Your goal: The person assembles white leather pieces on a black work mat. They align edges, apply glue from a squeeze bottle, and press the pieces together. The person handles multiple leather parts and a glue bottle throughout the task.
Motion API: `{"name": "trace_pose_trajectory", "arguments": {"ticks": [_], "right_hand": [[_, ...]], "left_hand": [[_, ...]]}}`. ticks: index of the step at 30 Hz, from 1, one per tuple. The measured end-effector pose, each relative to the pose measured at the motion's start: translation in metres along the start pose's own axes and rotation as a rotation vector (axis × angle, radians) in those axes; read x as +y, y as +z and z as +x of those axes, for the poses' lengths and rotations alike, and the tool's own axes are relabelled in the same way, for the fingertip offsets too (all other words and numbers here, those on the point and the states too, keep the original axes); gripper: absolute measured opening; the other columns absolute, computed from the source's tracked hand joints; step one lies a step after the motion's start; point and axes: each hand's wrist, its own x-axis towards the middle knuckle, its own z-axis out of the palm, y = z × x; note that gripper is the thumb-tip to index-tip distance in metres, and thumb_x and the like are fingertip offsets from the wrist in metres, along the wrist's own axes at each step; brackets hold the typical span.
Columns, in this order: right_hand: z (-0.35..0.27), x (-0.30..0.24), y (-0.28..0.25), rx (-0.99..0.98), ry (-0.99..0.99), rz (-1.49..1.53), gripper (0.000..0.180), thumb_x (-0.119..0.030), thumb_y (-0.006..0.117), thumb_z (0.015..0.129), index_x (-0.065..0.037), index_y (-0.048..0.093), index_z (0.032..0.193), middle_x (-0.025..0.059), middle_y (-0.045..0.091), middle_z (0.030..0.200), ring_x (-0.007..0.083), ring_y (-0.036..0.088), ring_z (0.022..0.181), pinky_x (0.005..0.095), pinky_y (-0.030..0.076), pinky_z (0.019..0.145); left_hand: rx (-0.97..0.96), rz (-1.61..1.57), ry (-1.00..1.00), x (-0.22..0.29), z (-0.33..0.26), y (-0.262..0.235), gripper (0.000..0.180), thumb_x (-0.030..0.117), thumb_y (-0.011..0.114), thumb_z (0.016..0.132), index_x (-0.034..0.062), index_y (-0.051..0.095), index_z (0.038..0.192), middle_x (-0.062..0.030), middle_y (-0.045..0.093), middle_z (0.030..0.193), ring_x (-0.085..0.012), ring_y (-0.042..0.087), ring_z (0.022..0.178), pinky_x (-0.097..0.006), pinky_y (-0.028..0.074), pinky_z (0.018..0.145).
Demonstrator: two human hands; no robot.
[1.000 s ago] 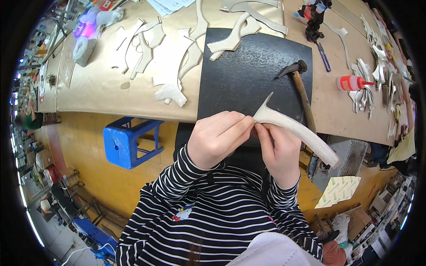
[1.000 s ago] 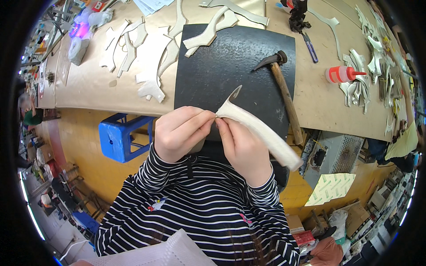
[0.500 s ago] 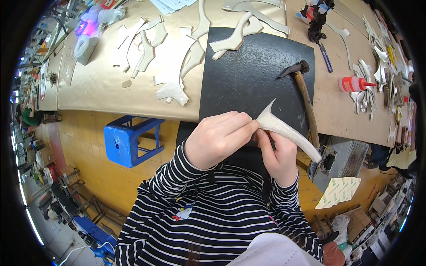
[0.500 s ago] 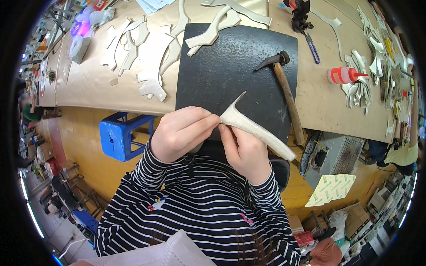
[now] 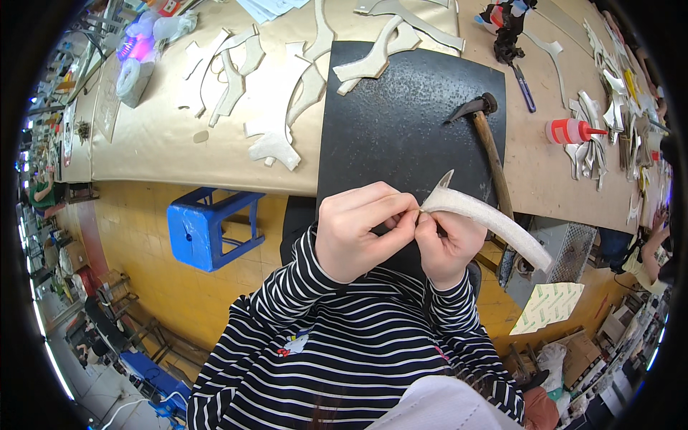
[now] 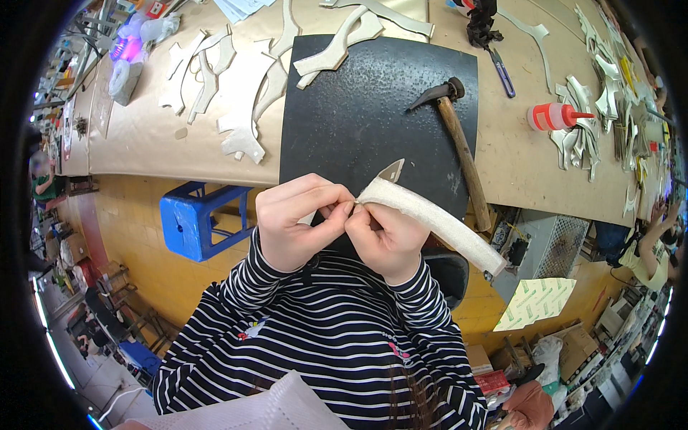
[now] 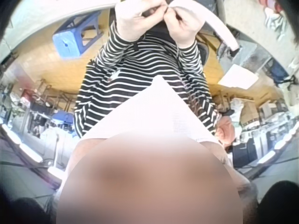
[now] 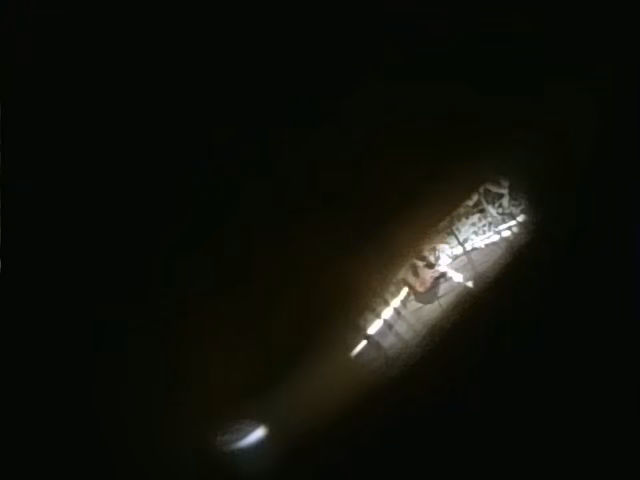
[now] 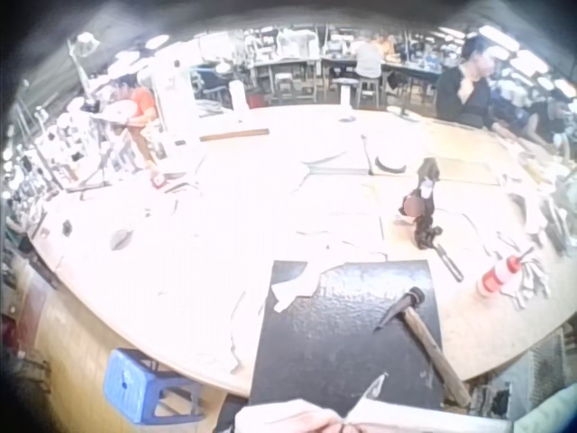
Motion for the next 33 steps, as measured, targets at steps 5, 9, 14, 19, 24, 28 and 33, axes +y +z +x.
{"name": "trace_pose_trajectory", "arguments": {"ticks": [5, 9, 14, 19, 24, 28, 33], "right_hand": [[0.003, 0.004, 0.004, 0.07, -0.035, 0.001, 0.004, 0.006, 0.063, 0.073, 0.005, 0.064, 0.069, 0.0075, 0.055, 0.058, 0.0146, 0.05, 0.047, 0.0267, 0.038, 0.045], [0.005, 0.007, 0.008, 0.108, -0.062, -0.018, 0.002, 0.005, 0.064, 0.072, 0.005, 0.064, 0.07, 0.0082, 0.055, 0.059, 0.0162, 0.051, 0.048, 0.0277, 0.039, 0.046], [0.003, 0.006, 0.002, 0.045, 0.004, -0.027, 0.004, 0.004, 0.064, 0.074, 0.004, 0.066, 0.077, 0.0085, 0.057, 0.063, 0.0166, 0.051, 0.049, 0.0285, 0.039, 0.047], [0.005, 0.011, -0.01, -0.056, -0.045, 0.093, 0.007, 0.005, 0.063, 0.074, 0.004, 0.066, 0.08, 0.0098, 0.059, 0.067, 0.0197, 0.057, 0.053, 0.029, 0.043, 0.05], [-0.002, 0.017, -0.002, 0.042, -0.13, 0.252, 0.006, 0.004, 0.062, 0.072, 0.005, 0.065, 0.077, 0.0112, 0.06, 0.066, 0.0213, 0.059, 0.054, 0.0303, 0.045, 0.051], [-0.012, 0.018, 0.008, 0.174, -0.05, 0.42, 0.005, 0.001, 0.061, 0.073, 0.004, 0.065, 0.074, 0.0118, 0.061, 0.066, 0.0214, 0.059, 0.055, 0.0305, 0.047, 0.053], [-0.012, 0.014, 0.006, 0.109, 0.093, 0.522, 0.012, -0.003, 0.059, 0.083, 0.005, 0.068, 0.079, 0.0073, 0.064, 0.067, 0.0138, 0.059, 0.059, 0.0261, 0.046, 0.054]], "left_hand": [[0.077, 0.013, -0.083, 0.005, -0.003, 0.006, 0.011, -0.008, 0.069, 0.074, -0.0048, 0.07, 0.085, -0.0072, 0.067, 0.074, -0.0107, 0.062, 0.059, -0.022, 0.048, 0.055], [0.132, 0.047, -0.142, 0.008, -0.007, 0.011, 0.011, -0.008, 0.069, 0.075, -0.0051, 0.07, 0.086, -0.0076, 0.067, 0.076, -0.0104, 0.063, 0.061, -0.022, 0.049, 0.056], [0.088, -0.114, -0.182, 0.002, -0.003, 0.01, 0.012, -0.004, 0.071, 0.079, -0.0039, 0.071, 0.091, -0.0102, 0.069, 0.08, -0.0156, 0.068, 0.067, -0.024, 0.053, 0.058], [-0.063, -0.115, -0.137, -0.004, -0.001, -0.002, 0.011, 0.0, 0.072, 0.083, -0.0036, 0.073, 0.094, -0.011, 0.072, 0.084, -0.0151, 0.068, 0.074, -0.025, 0.052, 0.062], [-0.025, -0.123, -0.123, 0.007, -0.007, 0.003, 0.007, -0.001, 0.07, 0.083, -0.004, 0.071, 0.089, -0.0118, 0.07, 0.083, -0.0167, 0.069, 0.066, -0.025, 0.054, 0.059], [0.058, -0.199, -0.17, 0.013, -0.009, 0.006, 0.007, -0.002, 0.07, 0.084, -0.0044, 0.071, 0.09, -0.0114, 0.07, 0.083, -0.0139, 0.068, 0.069, -0.024, 0.053, 0.06], [0.123, -0.296, -0.269, 0.008, -0.009, 0.003, 0.008, 0.0, 0.07, 0.086, -0.004, 0.071, 0.092, -0.0104, 0.07, 0.084, -0.0135, 0.067, 0.072, -0.024, 0.052, 0.063]]}}
